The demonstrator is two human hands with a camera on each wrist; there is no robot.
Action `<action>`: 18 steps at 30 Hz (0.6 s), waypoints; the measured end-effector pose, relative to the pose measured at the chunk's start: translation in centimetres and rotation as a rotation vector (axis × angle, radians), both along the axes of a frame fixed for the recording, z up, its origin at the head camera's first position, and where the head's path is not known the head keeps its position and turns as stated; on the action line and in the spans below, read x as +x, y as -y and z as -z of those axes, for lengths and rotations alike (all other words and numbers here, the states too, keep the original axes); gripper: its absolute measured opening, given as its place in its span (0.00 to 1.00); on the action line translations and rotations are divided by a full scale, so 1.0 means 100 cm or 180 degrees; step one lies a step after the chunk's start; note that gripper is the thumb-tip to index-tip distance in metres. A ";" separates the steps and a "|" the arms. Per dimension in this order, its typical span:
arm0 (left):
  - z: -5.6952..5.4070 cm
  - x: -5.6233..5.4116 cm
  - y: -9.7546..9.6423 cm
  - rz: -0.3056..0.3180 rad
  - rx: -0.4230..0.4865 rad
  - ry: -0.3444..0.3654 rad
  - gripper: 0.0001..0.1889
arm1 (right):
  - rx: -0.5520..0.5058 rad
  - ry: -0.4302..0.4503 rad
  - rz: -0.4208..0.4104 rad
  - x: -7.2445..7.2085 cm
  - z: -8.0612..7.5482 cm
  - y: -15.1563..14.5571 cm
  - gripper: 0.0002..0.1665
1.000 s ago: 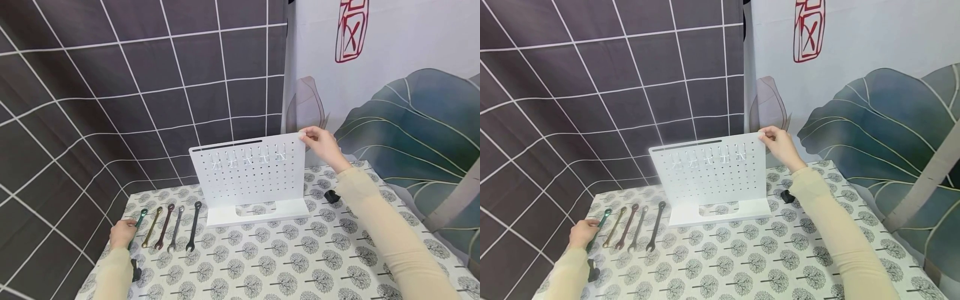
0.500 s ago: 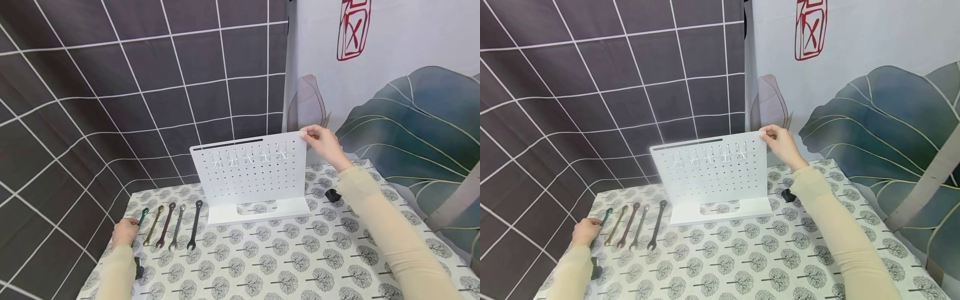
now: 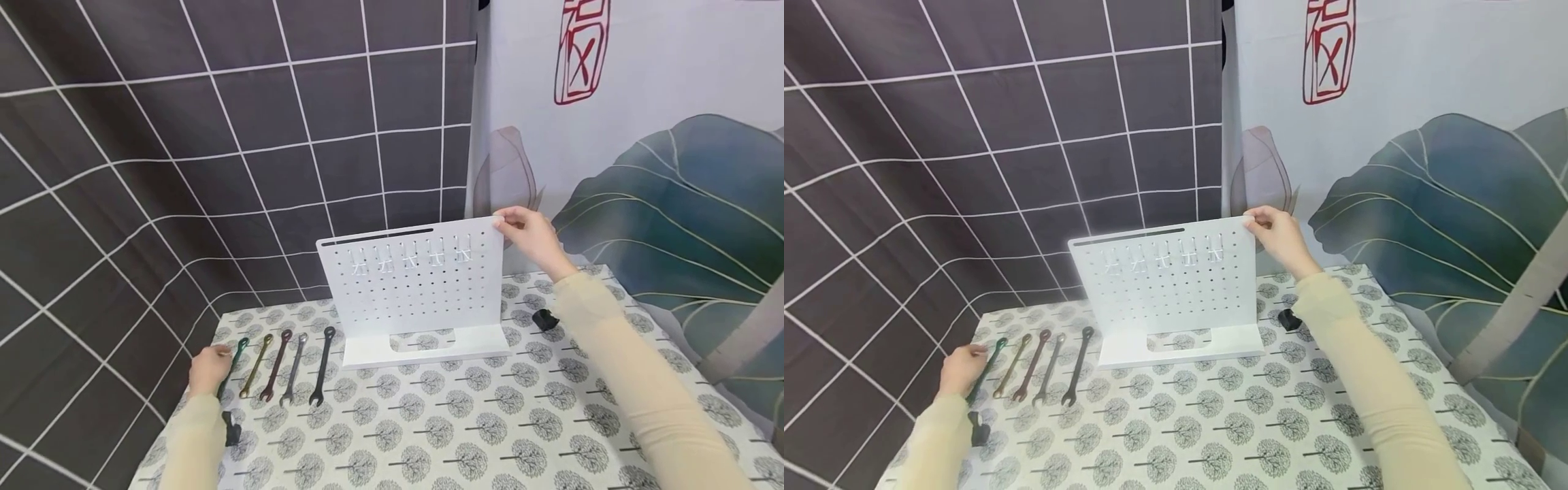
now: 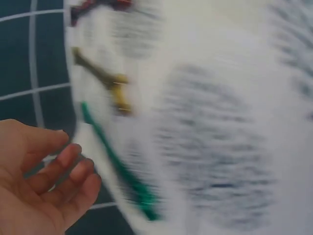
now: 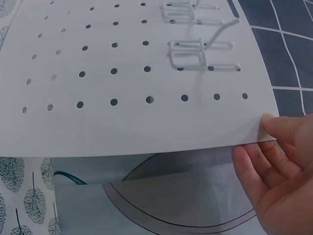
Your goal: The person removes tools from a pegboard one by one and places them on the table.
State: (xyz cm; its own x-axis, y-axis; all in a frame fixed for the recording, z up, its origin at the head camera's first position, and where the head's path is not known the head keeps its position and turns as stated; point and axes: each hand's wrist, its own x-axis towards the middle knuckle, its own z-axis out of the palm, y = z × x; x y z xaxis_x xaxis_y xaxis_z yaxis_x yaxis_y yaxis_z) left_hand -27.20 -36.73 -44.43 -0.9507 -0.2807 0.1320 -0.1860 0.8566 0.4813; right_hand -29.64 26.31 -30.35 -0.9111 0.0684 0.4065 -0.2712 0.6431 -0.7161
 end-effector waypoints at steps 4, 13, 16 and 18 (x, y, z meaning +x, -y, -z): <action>-0.037 -0.007 -0.013 0.0269 0.0033 -0.0386 0.18 | -0.0060 0.0010 -0.0105 0.005 -0.005 -0.007 0.27; -0.140 -0.010 -0.062 0.0629 0.0012 -0.1702 0.18 | 0.0027 -0.0658 0.0197 0.035 -0.040 -0.016 0.28; -0.167 -0.004 -0.081 0.0709 -0.0005 -0.2247 0.17 | 0.0091 -0.1080 0.0418 0.048 -0.045 -0.017 0.25; -0.179 0.000 -0.094 0.0795 -0.0043 -0.2586 0.17 | 0.0138 -0.1395 0.0548 0.055 -0.044 -0.019 0.25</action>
